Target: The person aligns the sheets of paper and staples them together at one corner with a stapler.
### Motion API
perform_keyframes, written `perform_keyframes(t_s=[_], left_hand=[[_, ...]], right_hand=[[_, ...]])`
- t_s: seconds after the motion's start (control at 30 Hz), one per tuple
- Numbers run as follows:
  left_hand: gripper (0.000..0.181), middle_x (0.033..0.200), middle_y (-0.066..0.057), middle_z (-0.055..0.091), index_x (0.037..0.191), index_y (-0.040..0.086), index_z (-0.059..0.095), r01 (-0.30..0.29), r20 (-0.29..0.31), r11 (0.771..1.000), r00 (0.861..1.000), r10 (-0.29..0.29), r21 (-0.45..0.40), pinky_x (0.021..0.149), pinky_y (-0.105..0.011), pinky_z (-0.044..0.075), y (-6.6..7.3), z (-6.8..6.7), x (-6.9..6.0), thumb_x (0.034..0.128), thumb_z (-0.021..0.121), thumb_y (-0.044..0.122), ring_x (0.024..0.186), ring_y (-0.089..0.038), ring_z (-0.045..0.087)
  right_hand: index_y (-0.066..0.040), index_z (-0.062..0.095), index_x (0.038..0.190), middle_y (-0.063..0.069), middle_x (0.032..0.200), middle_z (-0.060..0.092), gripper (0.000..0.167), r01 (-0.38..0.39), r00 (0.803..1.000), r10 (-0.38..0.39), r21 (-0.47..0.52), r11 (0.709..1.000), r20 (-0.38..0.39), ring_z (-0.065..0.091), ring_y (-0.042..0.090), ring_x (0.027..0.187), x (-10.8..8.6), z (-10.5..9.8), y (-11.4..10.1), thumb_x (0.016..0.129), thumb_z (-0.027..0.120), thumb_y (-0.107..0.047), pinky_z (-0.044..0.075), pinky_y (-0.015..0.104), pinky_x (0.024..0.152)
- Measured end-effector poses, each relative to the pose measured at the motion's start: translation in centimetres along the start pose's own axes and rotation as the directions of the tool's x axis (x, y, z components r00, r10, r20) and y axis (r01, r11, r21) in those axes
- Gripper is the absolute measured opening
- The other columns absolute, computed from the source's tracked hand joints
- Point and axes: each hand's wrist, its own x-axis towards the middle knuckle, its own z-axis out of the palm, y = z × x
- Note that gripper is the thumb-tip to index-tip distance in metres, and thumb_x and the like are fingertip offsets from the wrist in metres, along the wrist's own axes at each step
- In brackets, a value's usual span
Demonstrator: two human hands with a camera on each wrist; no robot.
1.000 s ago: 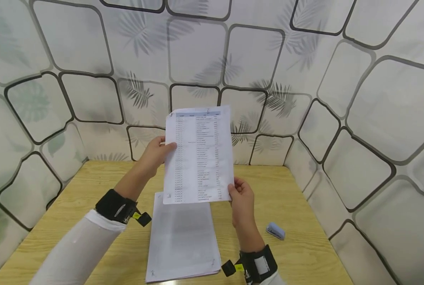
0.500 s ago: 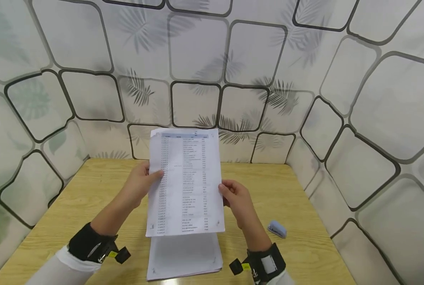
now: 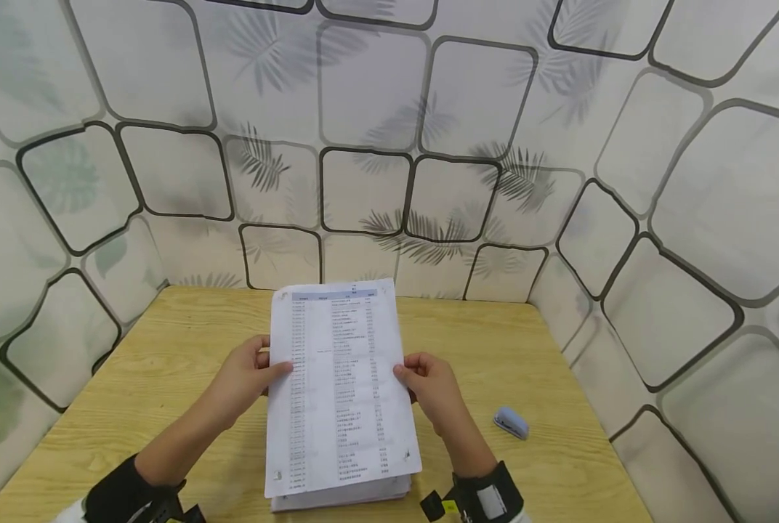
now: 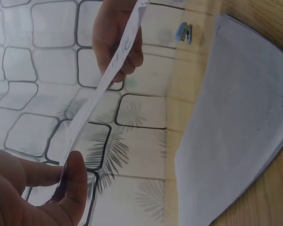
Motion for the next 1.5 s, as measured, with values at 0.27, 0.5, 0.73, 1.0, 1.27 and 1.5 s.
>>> perform_keyframes(t_s=[0.27,0.5,0.73,1.0,1.27,1.5], left_hand=[[0.044,0.097,-0.016,0.068,0.137,-0.002,0.048,0.064,-0.045,0.997,0.997,-0.062,0.048,0.063,-0.040,0.060,-3.1,-0.4,-0.1,0.0967,0.066,0.002,0.075,-0.023,0.068],[0.050,0.096,-0.015,0.067,0.141,-0.001,0.047,0.088,-0.052,0.989,0.995,-0.083,0.118,0.059,-0.039,0.059,-5.4,-0.2,0.4,0.0956,0.067,0.002,0.073,-0.023,0.068],[0.060,0.094,-0.014,0.066,0.149,-0.004,0.040,0.078,-0.011,0.978,0.997,-0.078,0.192,0.057,-0.037,0.059,-7.2,0.4,1.0,0.0947,0.065,-0.002,0.070,-0.021,0.067],[0.067,0.087,-0.010,0.059,0.154,-0.003,0.036,0.048,-0.007,0.949,0.999,-0.048,0.312,0.051,-0.032,0.053,-8.7,1.3,1.8,0.0935,0.066,-0.004,0.062,-0.018,0.058],[0.066,0.085,-0.008,0.054,0.152,-0.004,0.037,0.042,-0.023,0.921,0.999,-0.036,0.387,0.047,-0.029,0.052,-9.7,1.5,2.0,0.0933,0.066,-0.004,0.060,-0.017,0.057],[0.061,0.086,-0.009,0.061,0.147,-0.012,0.039,0.057,-0.037,0.881,0.998,-0.046,0.470,0.048,-0.027,0.051,-9.5,1.6,1.9,0.0938,0.066,-0.002,0.058,-0.016,0.060]], right_hand=[[0.000,0.069,0.110,0.010,0.090,0.071,0.022,-0.047,0.999,0.047,-0.069,0.997,0.004,0.066,0.019,0.074,0.1,1.2,2.1,0.098,0.070,-0.018,0.056,0.032,0.064],[0.000,0.068,0.107,0.011,0.086,0.069,0.020,-0.054,0.998,0.057,-0.165,0.985,0.014,0.067,0.021,0.070,0.1,2.2,4.0,0.097,0.071,-0.018,0.057,0.034,0.060],[-0.004,0.068,0.102,0.007,0.081,0.065,0.016,-0.060,0.998,0.063,-0.323,0.944,-0.001,0.062,0.019,0.064,0.2,2.9,5.2,0.095,0.073,-0.017,0.055,0.034,0.055],[-0.005,0.067,0.097,0.006,0.080,0.062,0.013,-0.056,0.998,0.058,-0.442,0.895,-0.010,0.058,0.019,0.065,0.5,3.4,5.8,0.092,0.075,-0.014,0.048,0.031,0.054],[-0.007,0.064,0.092,0.005,0.079,0.062,0.014,-0.098,0.995,0.092,-0.497,0.862,-0.038,0.059,0.019,0.065,1.1,3.7,6.8,0.091,0.077,-0.014,0.049,0.029,0.053],[-0.008,0.063,0.092,0.006,0.079,0.061,0.017,-0.116,0.993,0.089,-0.524,0.844,-0.077,0.059,0.019,0.064,1.2,4.0,6.8,0.089,0.079,-0.014,0.048,0.030,0.052]])
